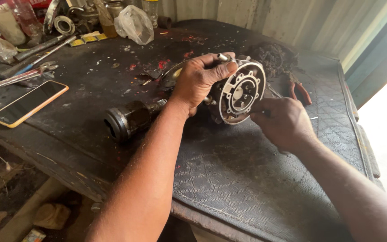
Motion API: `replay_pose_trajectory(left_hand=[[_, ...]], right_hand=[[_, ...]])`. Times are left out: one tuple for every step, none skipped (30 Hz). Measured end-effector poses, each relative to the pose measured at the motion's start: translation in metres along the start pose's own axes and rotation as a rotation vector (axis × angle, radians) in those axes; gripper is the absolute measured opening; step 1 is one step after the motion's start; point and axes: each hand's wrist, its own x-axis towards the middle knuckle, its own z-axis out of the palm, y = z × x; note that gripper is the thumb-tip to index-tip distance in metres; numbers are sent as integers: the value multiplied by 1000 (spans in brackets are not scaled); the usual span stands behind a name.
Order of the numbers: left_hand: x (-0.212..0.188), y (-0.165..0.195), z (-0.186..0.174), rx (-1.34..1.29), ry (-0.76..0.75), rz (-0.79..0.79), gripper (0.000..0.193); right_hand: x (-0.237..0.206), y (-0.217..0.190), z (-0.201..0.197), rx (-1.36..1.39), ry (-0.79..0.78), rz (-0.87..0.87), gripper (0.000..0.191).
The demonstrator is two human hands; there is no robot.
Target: The person cleans the surface of a mechanical part using a small metal tool to scrape and remove residue. The person holds the part with one hand and uses the tool with the other to work along the edges and grooves.
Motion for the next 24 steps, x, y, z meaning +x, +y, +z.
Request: replay_pose_trajectory(left_hand=[[0,0,0,-2,-14,1,50],[0,0,-1,-3,-28,1,50],[1,0,-1,-18,-42,5,50],[0,0,0,-35,-58,8,51],[0,0,0,-52,-75,10,51],[0,0,1,-61,-78,-1,51],[0,1,3,-68,-81,-12,51],[-1,1,5,-75,-85,-20,51],[-2,1,7,-55,-91,2,50],[-3,1,9,-36,-95,24,50],[-3,1,11,-16,-99,46,49],[-4,2,13,-34,-107,34,49],[-5,2,15,-55,-117,23,49],[-6,2,16,-75,-125,13,48],[-7,3,17,-79,-120,18,48],[-8,3,18,-79,-111,23,48],[-8,3,18,-78,-105,30,48],[-8,3,18,-67,-100,25,48],[-9,3,17,-57,-94,20,48],[-9,4,16,-46,-88,16,47],[-9,4,15,-49,-89,25,47],[-8,4,14,-52,-85,31,47],[-8,3,12,-54,-81,37,47],[-7,3,11,-56,-81,36,46]], right_hand=[[1,1,-2,41,-61,76,25],[2,1,-3,82,-122,153,26],[3,1,-3,88,-81,81,26],[4,1,-3,94,-39,12,26],[3,0,-3,100,4,-55,26],[2,0,-3,41,23,-99,24],[1,-2,-2,-17,44,-144,22],[-1,-5,-1,-75,66,-190,21],[-3,-7,0,-179,50,-176,20],[-7,-10,2,-283,33,-162,21],[-10,-14,3,-386,16,-149,22],[-12,-17,3,-381,4,-138,21],[-14,-20,2,-377,-6,-125,21],[-16,-21,1,-375,-17,-113,20],[-18,-23,0,-397,13,-149,20],[-18,-24,0,-415,43,-189,19],[-18,-24,0,-434,75,-227,19],[-17,-23,0,-411,27,-167,19],[-15,-21,0,-389,-22,-107,19],[-11,-19,1,-366,-70,-48,19],[-9,-15,1,-259,-15,-82,18],[-7,-10,1,-150,35,-118,18],[-6,-5,2,-39,83,-153,20],[-4,-1,4,-14,70,-150,21]])
